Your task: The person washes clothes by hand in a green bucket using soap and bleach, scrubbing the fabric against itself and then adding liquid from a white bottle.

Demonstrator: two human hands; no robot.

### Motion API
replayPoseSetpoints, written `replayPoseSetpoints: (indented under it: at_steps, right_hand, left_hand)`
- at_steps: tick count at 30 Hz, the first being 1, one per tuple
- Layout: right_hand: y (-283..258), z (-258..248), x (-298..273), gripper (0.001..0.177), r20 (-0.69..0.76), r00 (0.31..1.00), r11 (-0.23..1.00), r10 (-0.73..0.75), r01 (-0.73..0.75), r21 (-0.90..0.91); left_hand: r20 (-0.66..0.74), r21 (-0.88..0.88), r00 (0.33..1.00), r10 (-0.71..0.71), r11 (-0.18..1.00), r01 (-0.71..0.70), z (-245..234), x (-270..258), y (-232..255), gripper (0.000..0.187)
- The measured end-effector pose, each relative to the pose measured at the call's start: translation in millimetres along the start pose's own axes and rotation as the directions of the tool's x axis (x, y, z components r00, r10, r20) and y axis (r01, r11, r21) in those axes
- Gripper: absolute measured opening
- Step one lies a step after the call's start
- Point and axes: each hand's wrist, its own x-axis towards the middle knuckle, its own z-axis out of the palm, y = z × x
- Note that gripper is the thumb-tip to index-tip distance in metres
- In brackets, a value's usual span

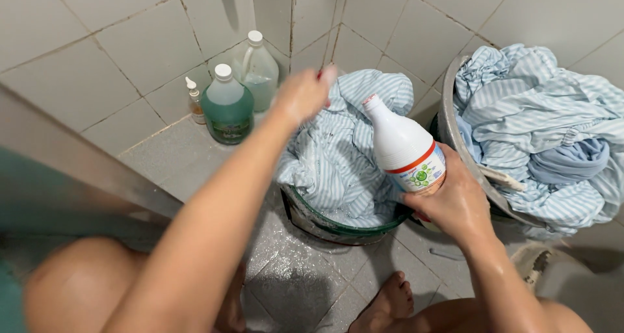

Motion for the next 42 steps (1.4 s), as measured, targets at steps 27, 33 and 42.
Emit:
replayPoseSetpoints:
  at_steps: [27, 33, 42]
  right_hand:
    - [-9, 9, 33, 0.101, 0.154, 0.988, 0.988, 0.029, -0.005, -0.157]
    - [-11, 12, 38, 0.103, 0.170, 0.985, 0.989, -0.011, 0.036, -0.145]
    - [-13, 10, 43, 0.105, 0.196, 0.981, 0.977, -0.019, 0.060, -0.206]
  left_hand:
    - [-0.269, -0.192, 0.946, 0.180, 0.953, -0.236, 68, -113, -111, 0.039]
    - [-0.279, -0.221, 0.945, 0.170, 0.946, -0.236, 69, -112, -111, 0.034]
    - [-0.314, -0.243, 0.928, 0.201, 0.928, -0.284, 72, -110, -113, 0.031]
